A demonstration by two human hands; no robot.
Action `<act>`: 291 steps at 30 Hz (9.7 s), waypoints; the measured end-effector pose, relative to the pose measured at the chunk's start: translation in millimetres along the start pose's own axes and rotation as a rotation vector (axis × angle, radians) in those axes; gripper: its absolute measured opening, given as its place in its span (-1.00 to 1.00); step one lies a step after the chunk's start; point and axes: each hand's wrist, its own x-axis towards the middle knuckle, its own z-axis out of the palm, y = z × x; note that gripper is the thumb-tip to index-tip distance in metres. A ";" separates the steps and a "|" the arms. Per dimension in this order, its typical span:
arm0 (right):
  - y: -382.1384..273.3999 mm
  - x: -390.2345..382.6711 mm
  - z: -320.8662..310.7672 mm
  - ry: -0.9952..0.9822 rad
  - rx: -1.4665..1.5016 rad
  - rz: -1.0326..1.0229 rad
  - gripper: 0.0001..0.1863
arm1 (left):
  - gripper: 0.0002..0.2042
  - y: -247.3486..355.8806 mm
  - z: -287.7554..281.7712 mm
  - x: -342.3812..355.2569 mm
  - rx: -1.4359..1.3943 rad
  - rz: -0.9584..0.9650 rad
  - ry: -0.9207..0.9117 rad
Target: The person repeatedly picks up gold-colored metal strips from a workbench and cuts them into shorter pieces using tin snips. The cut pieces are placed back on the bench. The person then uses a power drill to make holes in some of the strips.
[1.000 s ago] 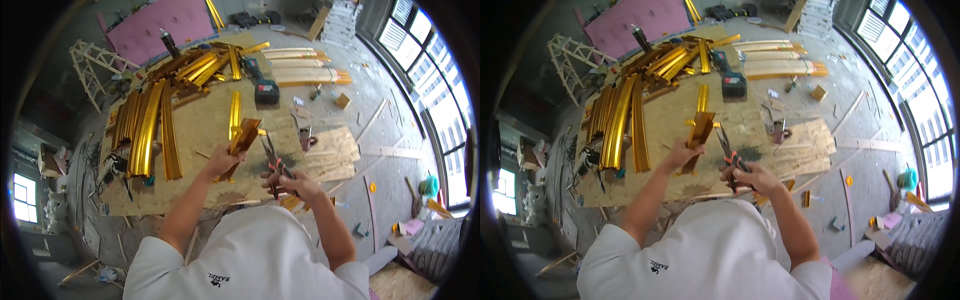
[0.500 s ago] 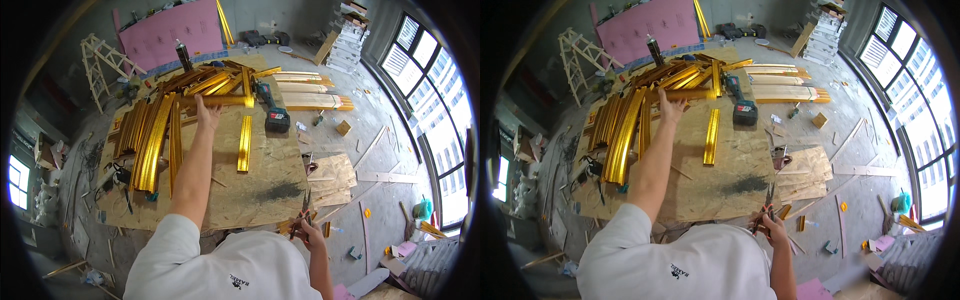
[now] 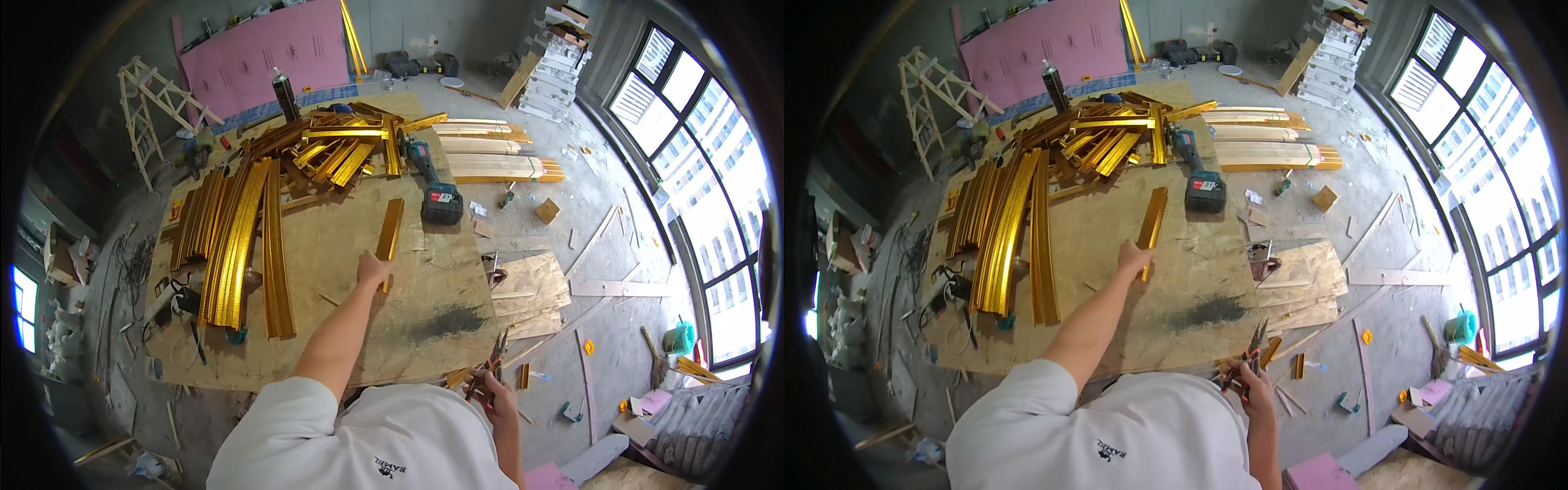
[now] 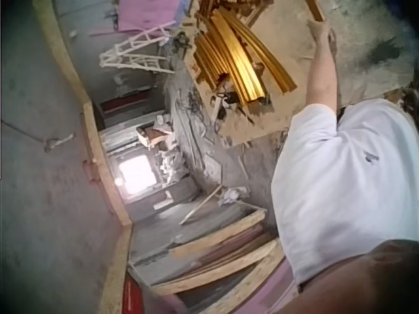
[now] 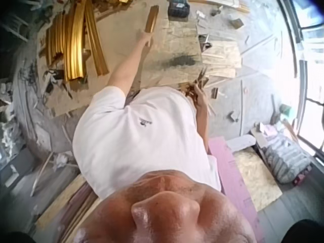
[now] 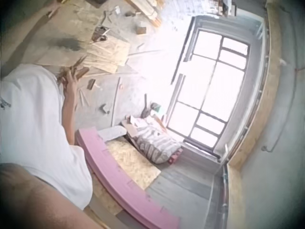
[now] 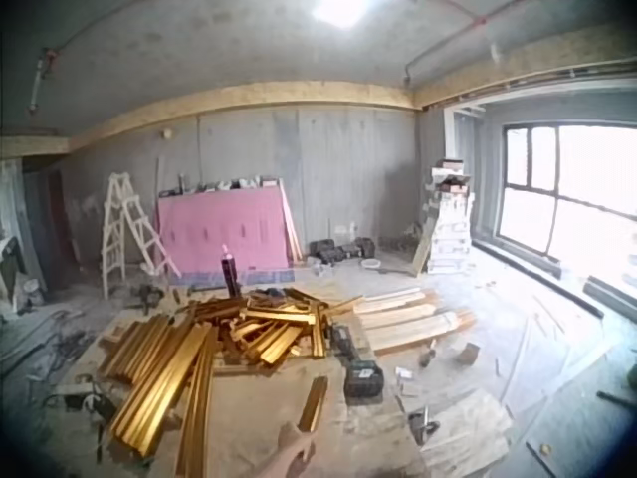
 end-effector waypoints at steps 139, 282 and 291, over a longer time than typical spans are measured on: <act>-98.4 9.9 80.9 -0.375 -1.709 -1.422 -0.90 | -0.19 81.2 -105.3 -122.7 -0.816 0.121 -0.820; 2.7 34.1 75.0 0.014 -0.260 0.097 -0.72 | -0.46 -155.9 -187.0 48.7 0.752 0.122 0.527; -3.8 65.0 121.7 -0.095 -1.165 0.033 -0.59 | -0.59 -89.3 -48.8 -153.6 -0.508 0.089 -0.626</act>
